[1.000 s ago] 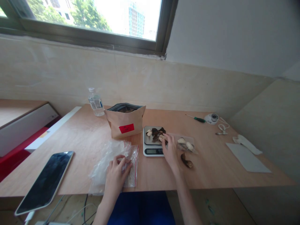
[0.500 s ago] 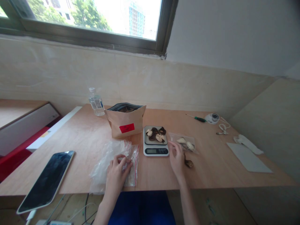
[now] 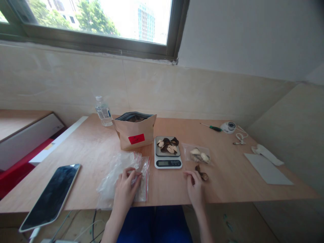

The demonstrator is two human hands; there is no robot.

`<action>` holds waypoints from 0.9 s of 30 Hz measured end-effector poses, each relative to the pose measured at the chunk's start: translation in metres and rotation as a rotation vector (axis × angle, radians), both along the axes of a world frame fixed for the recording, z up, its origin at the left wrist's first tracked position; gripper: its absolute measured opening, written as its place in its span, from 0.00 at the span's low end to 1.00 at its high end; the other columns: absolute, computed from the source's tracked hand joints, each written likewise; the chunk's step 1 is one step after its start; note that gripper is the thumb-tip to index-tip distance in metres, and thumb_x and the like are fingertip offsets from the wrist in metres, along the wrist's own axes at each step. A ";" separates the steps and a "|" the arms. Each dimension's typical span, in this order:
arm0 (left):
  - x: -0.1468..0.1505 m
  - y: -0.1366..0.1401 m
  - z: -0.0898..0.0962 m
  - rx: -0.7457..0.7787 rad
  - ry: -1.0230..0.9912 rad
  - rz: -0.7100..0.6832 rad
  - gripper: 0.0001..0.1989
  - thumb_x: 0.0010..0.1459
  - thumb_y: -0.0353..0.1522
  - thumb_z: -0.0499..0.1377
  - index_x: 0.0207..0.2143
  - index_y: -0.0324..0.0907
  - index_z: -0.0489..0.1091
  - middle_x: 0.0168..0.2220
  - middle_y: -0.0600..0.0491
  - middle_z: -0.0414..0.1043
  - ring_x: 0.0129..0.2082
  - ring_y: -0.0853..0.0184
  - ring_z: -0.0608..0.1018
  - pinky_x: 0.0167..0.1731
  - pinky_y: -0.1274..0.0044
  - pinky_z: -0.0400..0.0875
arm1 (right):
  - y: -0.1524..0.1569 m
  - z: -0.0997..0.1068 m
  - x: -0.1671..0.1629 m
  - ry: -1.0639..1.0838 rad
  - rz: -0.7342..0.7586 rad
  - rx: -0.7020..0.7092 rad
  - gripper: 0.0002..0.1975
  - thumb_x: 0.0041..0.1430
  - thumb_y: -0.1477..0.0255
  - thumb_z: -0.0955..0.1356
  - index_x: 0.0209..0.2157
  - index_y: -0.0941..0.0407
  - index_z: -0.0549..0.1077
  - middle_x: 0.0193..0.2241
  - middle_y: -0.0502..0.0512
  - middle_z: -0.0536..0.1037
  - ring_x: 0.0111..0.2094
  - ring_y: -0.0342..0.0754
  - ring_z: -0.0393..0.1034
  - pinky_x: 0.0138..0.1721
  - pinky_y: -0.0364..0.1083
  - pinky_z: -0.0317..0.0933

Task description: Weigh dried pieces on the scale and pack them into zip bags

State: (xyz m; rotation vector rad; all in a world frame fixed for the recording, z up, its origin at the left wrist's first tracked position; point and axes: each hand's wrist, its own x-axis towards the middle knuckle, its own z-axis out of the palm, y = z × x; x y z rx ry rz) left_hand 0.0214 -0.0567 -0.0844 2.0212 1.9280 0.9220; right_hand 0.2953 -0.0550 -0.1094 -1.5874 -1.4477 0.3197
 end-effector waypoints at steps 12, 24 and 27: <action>0.031 -0.001 -0.005 -0.086 0.108 0.022 0.11 0.58 0.38 0.51 0.34 0.44 0.70 0.37 0.49 0.70 0.38 0.58 0.71 0.38 0.67 0.65 | -0.007 0.009 -0.010 0.026 0.034 0.004 0.12 0.59 0.74 0.58 0.32 0.56 0.73 0.30 0.56 0.74 0.34 0.50 0.68 0.36 0.46 0.61; 0.028 -0.004 0.003 0.027 -0.052 0.029 0.16 0.62 0.40 0.43 0.31 0.43 0.65 0.31 0.49 0.70 0.32 0.59 0.71 0.34 0.67 0.65 | -0.009 0.028 -0.118 0.270 0.240 -0.158 0.14 0.59 0.67 0.62 0.46 0.56 0.69 0.36 0.57 0.75 0.34 0.48 0.70 0.37 0.46 0.64; 0.032 -0.011 0.018 0.051 -0.197 0.061 0.13 0.62 0.41 0.46 0.32 0.44 0.64 0.32 0.50 0.68 0.33 0.60 0.71 0.35 0.68 0.66 | -0.006 0.031 -0.129 0.450 0.325 -0.264 0.17 0.58 0.62 0.64 0.45 0.57 0.68 0.33 0.55 0.75 0.28 0.45 0.69 0.31 0.44 0.65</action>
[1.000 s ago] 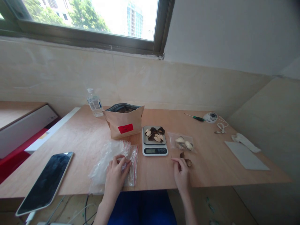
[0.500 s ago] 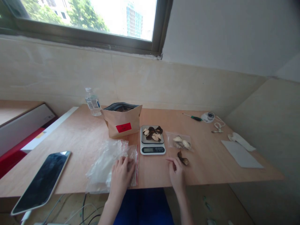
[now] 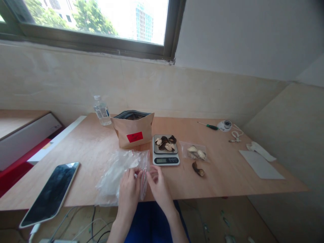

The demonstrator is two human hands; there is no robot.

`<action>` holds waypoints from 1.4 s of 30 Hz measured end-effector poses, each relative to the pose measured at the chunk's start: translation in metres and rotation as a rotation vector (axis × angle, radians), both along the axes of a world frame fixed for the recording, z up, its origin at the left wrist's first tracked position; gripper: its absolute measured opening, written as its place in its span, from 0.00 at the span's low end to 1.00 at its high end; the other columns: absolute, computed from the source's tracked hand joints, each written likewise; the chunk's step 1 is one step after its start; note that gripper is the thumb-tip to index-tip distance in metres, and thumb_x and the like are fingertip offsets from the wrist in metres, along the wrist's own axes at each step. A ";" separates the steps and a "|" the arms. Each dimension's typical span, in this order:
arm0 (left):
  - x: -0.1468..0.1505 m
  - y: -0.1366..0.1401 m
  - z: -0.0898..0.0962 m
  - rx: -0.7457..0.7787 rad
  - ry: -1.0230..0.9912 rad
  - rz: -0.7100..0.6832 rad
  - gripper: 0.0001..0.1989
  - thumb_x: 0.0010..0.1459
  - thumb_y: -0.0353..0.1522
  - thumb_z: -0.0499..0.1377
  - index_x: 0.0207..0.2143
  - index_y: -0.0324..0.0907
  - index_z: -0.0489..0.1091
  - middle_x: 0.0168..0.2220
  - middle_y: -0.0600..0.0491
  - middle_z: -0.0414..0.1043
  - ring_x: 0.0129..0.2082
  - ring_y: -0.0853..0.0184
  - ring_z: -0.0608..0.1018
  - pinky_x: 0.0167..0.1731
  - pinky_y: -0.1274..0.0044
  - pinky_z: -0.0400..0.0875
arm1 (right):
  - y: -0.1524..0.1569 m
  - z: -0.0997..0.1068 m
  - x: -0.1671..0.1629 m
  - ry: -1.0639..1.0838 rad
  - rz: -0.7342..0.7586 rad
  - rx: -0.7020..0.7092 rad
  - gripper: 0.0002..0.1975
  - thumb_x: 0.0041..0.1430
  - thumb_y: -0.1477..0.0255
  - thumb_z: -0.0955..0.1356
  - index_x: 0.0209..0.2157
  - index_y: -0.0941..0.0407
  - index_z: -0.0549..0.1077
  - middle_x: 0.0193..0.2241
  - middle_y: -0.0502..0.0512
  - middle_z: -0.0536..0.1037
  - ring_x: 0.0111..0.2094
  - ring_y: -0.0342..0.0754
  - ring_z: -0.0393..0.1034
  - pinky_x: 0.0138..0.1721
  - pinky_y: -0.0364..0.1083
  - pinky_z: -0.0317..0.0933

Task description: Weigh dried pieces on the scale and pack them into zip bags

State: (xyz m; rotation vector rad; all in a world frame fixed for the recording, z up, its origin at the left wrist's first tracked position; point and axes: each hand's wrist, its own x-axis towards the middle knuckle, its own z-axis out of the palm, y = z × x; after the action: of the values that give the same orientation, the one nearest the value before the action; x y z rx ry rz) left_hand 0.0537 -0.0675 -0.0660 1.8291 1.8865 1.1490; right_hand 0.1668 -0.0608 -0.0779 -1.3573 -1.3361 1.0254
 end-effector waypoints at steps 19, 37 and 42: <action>0.014 0.012 0.054 0.227 -0.250 0.271 0.10 0.62 0.40 0.43 0.35 0.44 0.55 0.43 0.45 0.62 0.48 0.58 0.66 0.50 0.60 0.58 | 0.078 0.029 0.057 -0.608 -0.213 0.366 0.14 0.60 0.67 0.63 0.46 0.56 0.69 0.50 0.64 0.63 0.54 0.58 0.56 0.53 0.60 0.53; 0.027 0.022 0.029 0.100 -0.519 0.185 0.12 0.61 0.41 0.44 0.38 0.42 0.57 0.41 0.47 0.61 0.47 0.60 0.66 0.50 0.62 0.61 | 0.096 0.030 0.079 -0.540 -0.051 0.403 0.11 0.61 0.69 0.62 0.33 0.55 0.74 0.37 0.58 0.72 0.40 0.52 0.66 0.41 0.50 0.62; 0.035 0.030 0.030 0.087 -0.557 0.160 0.11 0.61 0.40 0.44 0.36 0.43 0.57 0.39 0.48 0.61 0.44 0.61 0.67 0.47 0.65 0.62 | 0.072 0.072 0.066 -0.092 -0.041 0.202 0.14 0.56 0.60 0.65 0.35 0.57 0.73 0.31 0.54 0.75 0.32 0.47 0.69 0.30 0.43 0.64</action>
State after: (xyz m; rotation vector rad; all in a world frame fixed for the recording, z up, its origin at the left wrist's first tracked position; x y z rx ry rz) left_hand 0.0883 -0.0374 -0.0355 1.2246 1.6852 1.6112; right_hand 0.2327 0.0109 -0.0061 -1.2862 -1.4327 0.7854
